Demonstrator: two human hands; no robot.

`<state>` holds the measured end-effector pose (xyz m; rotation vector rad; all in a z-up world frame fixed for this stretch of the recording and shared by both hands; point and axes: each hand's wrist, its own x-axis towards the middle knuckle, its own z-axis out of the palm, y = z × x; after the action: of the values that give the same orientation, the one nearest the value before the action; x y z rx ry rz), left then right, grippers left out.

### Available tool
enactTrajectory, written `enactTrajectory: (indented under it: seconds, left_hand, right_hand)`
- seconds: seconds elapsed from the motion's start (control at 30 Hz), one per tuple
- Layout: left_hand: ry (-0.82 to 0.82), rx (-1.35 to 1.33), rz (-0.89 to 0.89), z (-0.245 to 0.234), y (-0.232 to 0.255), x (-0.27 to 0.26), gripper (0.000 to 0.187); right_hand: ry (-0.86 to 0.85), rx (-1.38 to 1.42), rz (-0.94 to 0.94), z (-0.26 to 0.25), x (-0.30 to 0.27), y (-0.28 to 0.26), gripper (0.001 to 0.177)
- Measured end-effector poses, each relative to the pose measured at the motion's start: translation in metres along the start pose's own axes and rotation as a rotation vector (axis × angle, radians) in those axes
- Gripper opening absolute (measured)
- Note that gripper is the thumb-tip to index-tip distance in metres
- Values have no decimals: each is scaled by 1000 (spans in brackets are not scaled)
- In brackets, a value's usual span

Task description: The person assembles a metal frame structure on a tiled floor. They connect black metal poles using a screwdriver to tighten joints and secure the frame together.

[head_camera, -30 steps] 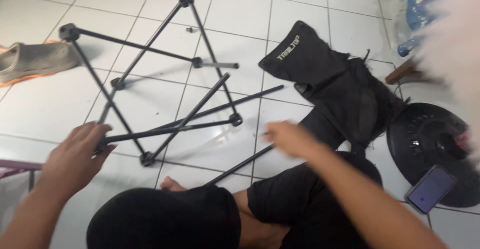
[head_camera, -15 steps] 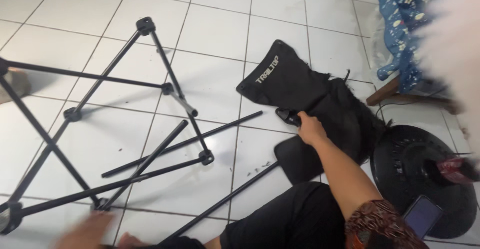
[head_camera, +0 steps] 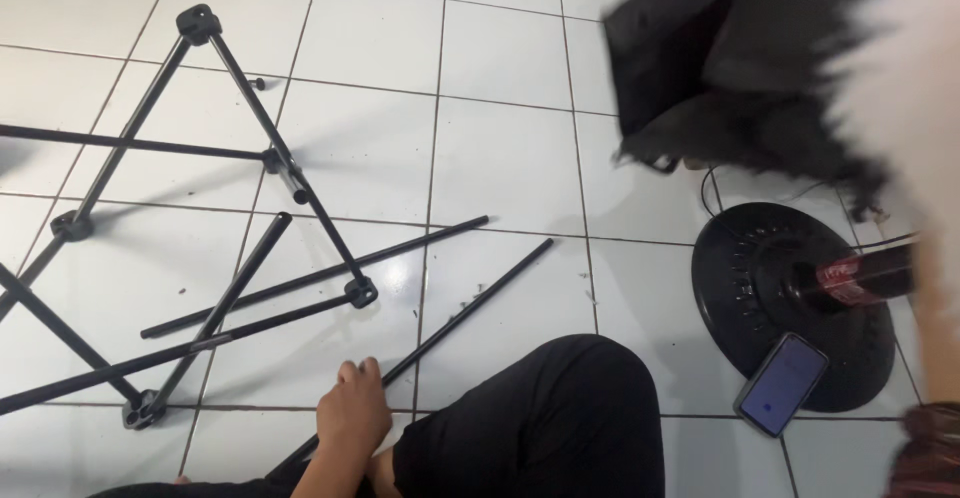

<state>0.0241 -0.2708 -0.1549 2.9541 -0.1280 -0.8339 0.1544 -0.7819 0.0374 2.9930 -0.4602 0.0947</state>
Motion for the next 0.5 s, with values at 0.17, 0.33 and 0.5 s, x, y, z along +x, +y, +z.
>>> enactTrajectory:
  seconds: [0.17,0.33,0.5]
  left_hand:
    - [204,70,152,52,-19,33,12]
    - [340,-60,80,52,-23,30,19]
    - [144,-155,12,-21,-25,-25,34]
  right_hand:
    - [-240,60,41,98,-49,-4,32]
    - [-257,82,65,89,-62,-26,34]
    - [-261,65,113,66,-90,6,36]
